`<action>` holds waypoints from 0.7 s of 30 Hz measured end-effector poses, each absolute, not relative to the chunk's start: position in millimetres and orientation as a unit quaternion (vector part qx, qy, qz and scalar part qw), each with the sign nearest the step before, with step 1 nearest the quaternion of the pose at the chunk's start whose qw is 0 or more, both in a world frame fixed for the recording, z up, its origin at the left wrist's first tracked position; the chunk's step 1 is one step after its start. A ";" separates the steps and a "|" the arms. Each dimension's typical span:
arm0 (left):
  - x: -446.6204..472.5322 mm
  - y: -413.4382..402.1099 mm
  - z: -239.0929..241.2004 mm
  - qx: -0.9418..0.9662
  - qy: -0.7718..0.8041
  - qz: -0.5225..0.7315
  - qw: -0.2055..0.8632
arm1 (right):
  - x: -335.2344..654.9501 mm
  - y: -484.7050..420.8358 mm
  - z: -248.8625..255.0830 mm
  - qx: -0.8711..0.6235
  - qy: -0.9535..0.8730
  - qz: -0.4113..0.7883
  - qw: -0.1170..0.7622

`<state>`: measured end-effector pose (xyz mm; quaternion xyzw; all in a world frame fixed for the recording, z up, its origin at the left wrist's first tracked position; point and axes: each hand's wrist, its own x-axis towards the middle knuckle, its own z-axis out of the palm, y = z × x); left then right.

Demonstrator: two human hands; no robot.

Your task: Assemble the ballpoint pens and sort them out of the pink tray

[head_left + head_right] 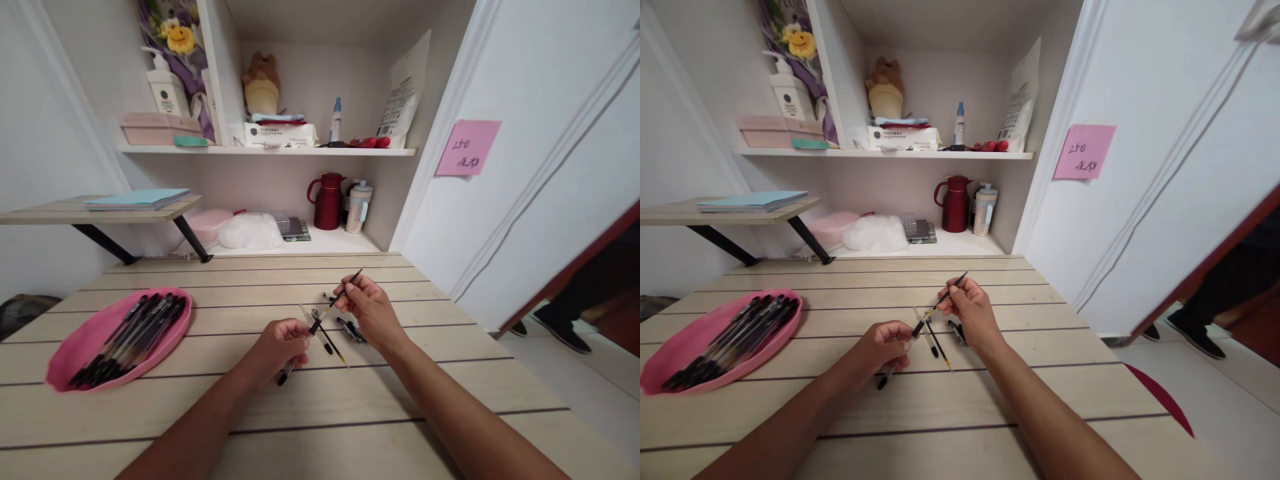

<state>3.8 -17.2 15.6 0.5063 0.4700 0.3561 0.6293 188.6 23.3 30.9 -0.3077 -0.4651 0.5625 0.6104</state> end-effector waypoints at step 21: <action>0.0 -16.2 20.2 0.512 0.428 0.406 0.624 | 192.8 22.8 27.9 -0.395 -0.551 0.522 0.517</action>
